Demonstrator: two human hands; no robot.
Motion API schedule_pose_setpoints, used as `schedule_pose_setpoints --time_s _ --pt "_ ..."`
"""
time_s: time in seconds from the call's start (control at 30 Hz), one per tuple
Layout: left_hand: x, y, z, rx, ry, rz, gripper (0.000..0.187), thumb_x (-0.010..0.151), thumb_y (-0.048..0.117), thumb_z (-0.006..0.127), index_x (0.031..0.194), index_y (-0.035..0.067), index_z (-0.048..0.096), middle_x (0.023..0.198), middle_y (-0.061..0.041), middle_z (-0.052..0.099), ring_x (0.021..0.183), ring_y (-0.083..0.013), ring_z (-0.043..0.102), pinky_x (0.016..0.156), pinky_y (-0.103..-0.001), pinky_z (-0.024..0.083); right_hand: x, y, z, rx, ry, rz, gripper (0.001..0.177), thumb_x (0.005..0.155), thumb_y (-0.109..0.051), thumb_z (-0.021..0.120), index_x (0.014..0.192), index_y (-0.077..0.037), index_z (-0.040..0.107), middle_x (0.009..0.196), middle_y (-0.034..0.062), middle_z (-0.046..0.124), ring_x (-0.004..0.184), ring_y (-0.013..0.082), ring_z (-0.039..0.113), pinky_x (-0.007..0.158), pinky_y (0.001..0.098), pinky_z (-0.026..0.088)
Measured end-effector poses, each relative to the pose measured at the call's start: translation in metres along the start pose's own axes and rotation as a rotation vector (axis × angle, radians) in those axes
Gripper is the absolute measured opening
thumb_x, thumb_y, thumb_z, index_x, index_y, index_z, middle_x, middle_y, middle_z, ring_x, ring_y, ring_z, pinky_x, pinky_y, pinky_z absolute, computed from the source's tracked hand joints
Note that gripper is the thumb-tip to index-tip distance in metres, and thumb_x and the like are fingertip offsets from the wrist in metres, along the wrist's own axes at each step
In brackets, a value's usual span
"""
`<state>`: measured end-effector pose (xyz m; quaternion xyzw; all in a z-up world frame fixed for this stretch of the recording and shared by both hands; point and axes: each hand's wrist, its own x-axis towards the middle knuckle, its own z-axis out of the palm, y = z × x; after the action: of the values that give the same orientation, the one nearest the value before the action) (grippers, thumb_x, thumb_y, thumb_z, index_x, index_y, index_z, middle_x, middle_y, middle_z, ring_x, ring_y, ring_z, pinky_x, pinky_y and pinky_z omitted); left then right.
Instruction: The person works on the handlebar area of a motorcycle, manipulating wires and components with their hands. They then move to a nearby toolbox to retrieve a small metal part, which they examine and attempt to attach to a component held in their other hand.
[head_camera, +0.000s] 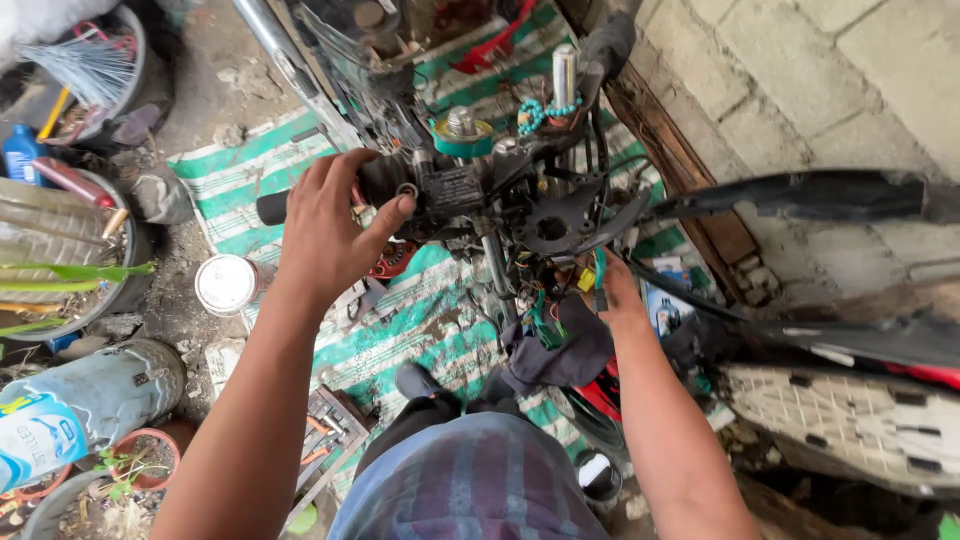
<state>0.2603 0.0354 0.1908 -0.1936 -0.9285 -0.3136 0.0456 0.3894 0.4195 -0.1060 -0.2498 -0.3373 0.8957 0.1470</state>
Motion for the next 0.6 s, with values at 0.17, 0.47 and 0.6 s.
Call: schedule_pose_setpoints --time_s 0.17,0.47,0.6 --pt "0.016 -0.009 -0.001 0.079 -0.113 0.007 0.107 0.086 0.081 0.08 0.163 0.012 0.052 0.139 -0.021 0.066 0.141 -0.0446 0.059 0.12 -0.057 0.037 0.033 -0.008 -0.029 -0.732 -0.083 0.061 0.041 0.108 -0.031 0.07 0.149 -0.027 0.07 0.134 0.0038 0.078 0.118 0.0302 0.076 0.099 0.0456 0.061" --pt "0.022 -0.031 0.006 -0.03 -0.096 -0.028 0.095 0.107 0.077 0.056 0.168 0.004 0.052 0.134 -0.034 0.067 0.139 -0.0561 0.057 0.125 -0.068 0.03 -0.009 -0.059 0.022 -0.527 0.01 0.048 0.036 0.094 -0.006 0.08 0.13 -0.007 0.076 0.105 0.013 0.072 0.08 0.0295 0.065 0.057 0.0443 0.057" --pt "0.032 -0.012 -0.001 0.005 -0.104 -0.148 0.089 0.113 0.068 0.034 0.165 -0.003 0.052 0.148 -0.033 0.068 0.129 -0.0534 0.065 0.099 -0.067 0.048 0.003 -0.076 -0.026 -0.43 0.015 0.265 0.045 0.097 -0.014 0.067 0.141 -0.003 0.063 0.117 0.0253 0.069 0.085 0.0483 0.075 0.069 0.0538 0.068"
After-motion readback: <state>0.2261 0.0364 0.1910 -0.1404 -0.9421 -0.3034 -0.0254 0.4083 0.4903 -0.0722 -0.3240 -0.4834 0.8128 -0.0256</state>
